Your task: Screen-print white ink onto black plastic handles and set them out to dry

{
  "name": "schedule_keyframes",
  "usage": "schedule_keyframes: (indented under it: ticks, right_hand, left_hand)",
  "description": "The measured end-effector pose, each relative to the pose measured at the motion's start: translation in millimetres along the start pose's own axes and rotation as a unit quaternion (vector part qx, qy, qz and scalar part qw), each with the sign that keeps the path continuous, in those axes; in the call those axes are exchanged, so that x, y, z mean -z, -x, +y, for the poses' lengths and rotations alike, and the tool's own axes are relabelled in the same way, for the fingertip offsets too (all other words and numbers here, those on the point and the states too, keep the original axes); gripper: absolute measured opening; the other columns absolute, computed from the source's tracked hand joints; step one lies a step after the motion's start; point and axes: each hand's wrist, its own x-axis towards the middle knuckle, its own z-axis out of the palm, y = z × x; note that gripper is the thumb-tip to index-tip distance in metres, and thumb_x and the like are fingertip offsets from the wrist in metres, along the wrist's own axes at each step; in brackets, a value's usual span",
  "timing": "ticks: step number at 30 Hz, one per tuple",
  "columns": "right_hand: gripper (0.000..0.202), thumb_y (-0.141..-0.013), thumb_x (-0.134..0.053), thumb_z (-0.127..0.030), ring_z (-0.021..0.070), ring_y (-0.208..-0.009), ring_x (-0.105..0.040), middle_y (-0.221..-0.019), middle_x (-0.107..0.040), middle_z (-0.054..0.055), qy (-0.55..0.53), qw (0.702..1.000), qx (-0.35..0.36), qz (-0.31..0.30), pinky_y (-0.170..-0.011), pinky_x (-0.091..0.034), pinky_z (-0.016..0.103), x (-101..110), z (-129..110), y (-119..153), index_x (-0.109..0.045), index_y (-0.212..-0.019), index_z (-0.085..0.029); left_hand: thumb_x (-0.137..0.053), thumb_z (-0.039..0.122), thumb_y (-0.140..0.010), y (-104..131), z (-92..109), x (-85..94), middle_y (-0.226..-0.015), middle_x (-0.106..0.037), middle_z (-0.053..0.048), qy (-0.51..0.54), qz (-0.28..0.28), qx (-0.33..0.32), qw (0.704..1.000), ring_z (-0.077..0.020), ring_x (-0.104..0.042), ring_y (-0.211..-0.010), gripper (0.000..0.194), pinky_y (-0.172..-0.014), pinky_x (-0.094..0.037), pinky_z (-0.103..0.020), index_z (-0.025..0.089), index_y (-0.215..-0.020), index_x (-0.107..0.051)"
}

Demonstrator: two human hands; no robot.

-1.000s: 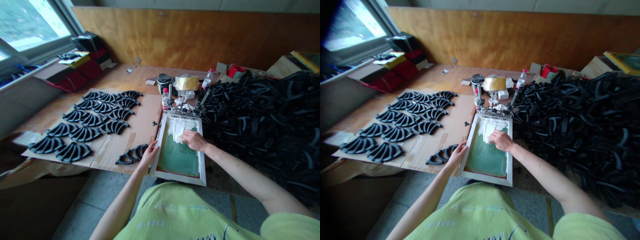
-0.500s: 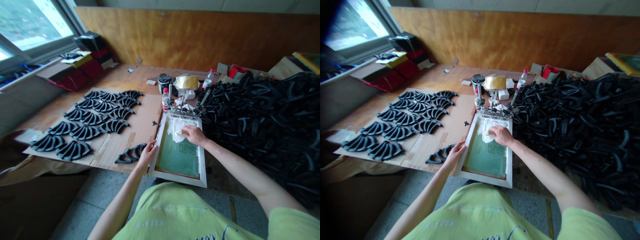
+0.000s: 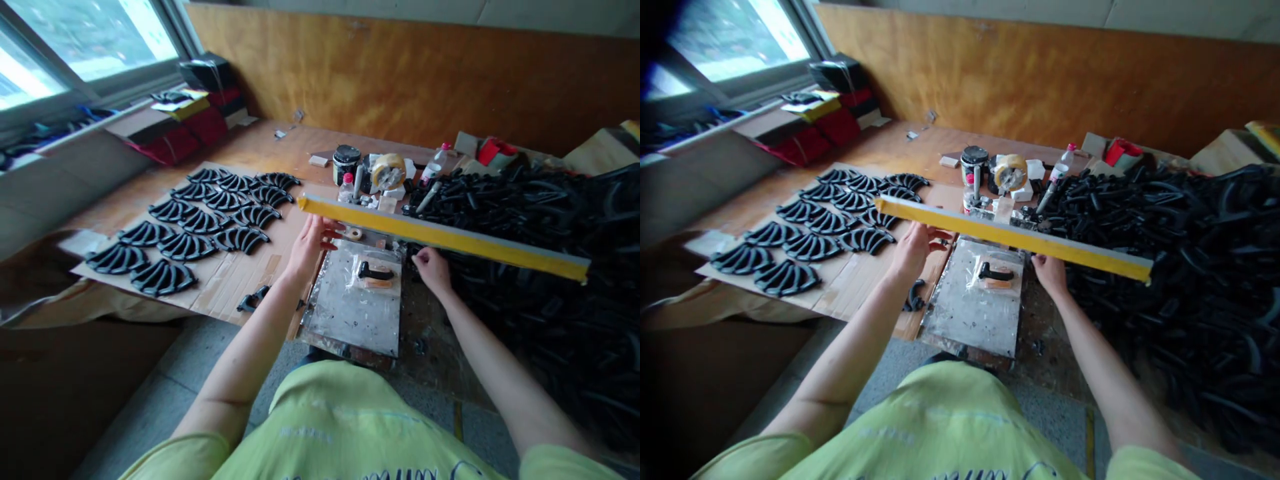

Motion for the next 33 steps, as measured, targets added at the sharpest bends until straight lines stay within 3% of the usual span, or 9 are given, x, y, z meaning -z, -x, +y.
schedule_keyframes:
  ticks: [5, 11, 14, 16, 18, 21, 26, 29, 33]
  right_hand:
    - [0.018, -0.083, -0.06, -0.024, 0.0249, -0.099, -0.057, -0.1, -0.065, 0.008, 0.025, 0.981, 0.15, -0.124, -0.091, -0.044, 0.04, -38, -35, 40, -0.064, -0.1, -0.022]
    - [0.017, -0.094, -0.047, -0.025, 0.0254, -0.093, -0.055, -0.095, -0.061, 0.011, 0.049, 0.975, 0.19, -0.105, -0.086, -0.046, 0.039, -22, -69, 44, -0.061, -0.097, -0.018]
    - [0.022, -0.096, -0.044, -0.029, 0.0267, -0.095, -0.055, -0.096, -0.061, 0.013, 0.026, 0.967, 0.234, -0.095, -0.086, -0.045, 0.04, -29, -115, 57, -0.061, -0.101, -0.016]
    - [0.026, -0.098, -0.04, -0.03, 0.0267, -0.096, -0.055, -0.098, -0.062, 0.013, 0.003, 0.949, 0.284, -0.137, -0.087, -0.045, 0.04, -43, -156, 68, -0.063, -0.103, -0.018]
    - [0.03, -0.098, -0.037, -0.032, 0.0262, -0.098, -0.055, -0.102, -0.062, 0.012, -0.024, 0.925, 0.324, -0.196, -0.088, -0.044, 0.039, -61, -195, 76, -0.063, -0.106, -0.021]
    - [0.032, -0.098, -0.039, -0.038, 0.0256, -0.103, -0.054, -0.107, -0.063, 0.012, -0.028, 0.909, 0.321, -0.264, -0.092, -0.043, 0.038, -96, -243, 77, -0.062, -0.113, -0.022]
    - [0.041, -0.087, -0.056, -0.05, 0.0302, -0.104, -0.057, -0.106, -0.064, 0.015, 0.139, 0.888, 0.245, -0.364, -0.092, -0.04, 0.044, -159, -290, 72, -0.06, -0.114, -0.019]
    - [0.04, -0.084, -0.06, -0.044, 0.0308, -0.101, -0.06, -0.11, -0.062, 0.017, 0.204, 0.868, 0.2, -0.405, -0.093, -0.039, 0.048, -189, -301, 75, -0.06, -0.112, -0.016]
    - [0.033, -0.085, -0.052, -0.029, 0.0285, -0.1, -0.063, -0.115, -0.057, 0.02, 0.196, 0.879, 0.161, -0.404, -0.087, -0.044, 0.042, -210, -299, 70, -0.061, -0.112, -0.012]
  left_hand:
    - [-0.041, 0.058, -0.091, 13, -24, -4.4, -0.096, -0.069, -0.005, 0.014, 0.015, 0.045, 0.999, -0.0138, -0.064, -0.079, 0.054, -0.062, -0.051, -0.023, 0.022, -0.13, -0.047]
    - [-0.052, 0.066, -0.081, 95, -93, 8.7, -0.103, -0.07, -0.015, -0.013, -0.085, 0.297, 0.951, -0.0185, -0.066, -0.08, 0.066, -0.057, -0.048, -0.025, 0.013, -0.12, -0.057]
    - [-0.049, 0.07, -0.08, 116, -109, 10.6, -0.111, -0.068, -0.016, 0.06, -0.047, 0.321, 0.944, -0.02, -0.067, -0.082, 0.069, -0.058, -0.051, -0.028, 0.014, -0.12, -0.053]
    - [-0.048, 0.071, -0.08, 118, -110, 21.1, -0.104, -0.069, -0.013, 0.104, 0.032, 0.299, 0.948, -0.0192, -0.067, -0.08, 0.064, -0.057, -0.051, -0.027, 0.017, -0.112, -0.054]
    - [-0.051, 0.071, -0.078, 118, -109, 45.5, -0.088, -0.069, -0.008, 0.102, 0.133, 0.274, 0.947, -0.0173, -0.065, -0.072, 0.056, -0.054, -0.048, -0.025, 0.018, -0.096, -0.054]
    - [-0.054, 0.071, -0.076, 126, -114, 105.3, -0.074, -0.067, -0.005, 0.034, 0.252, 0.252, 0.934, -0.0148, -0.061, -0.062, 0.053, -0.051, -0.045, -0.023, 0.018, -0.081, -0.05]
    - [-0.037, 0.072, -0.081, 159, -144, 199.7, -0.076, -0.068, -0.009, -0.097, 0.379, 0.298, 0.871, -0.0138, -0.06, -0.061, 0.056, -0.052, -0.045, -0.024, 0.017, -0.083, -0.051]
    - [-0.032, 0.067, -0.086, 168, -165, 220.1, -0.077, -0.069, -0.009, -0.14, 0.378, 0.336, 0.851, -0.0141, -0.061, -0.06, 0.052, -0.052, -0.046, -0.024, 0.018, -0.086, -0.049]
    - [-0.033, 0.061, -0.089, 163, -181, 223.6, -0.073, -0.069, -0.007, -0.169, 0.343, 0.35, 0.855, -0.0147, -0.06, -0.057, 0.045, -0.051, -0.045, -0.024, 0.019, -0.086, -0.048]
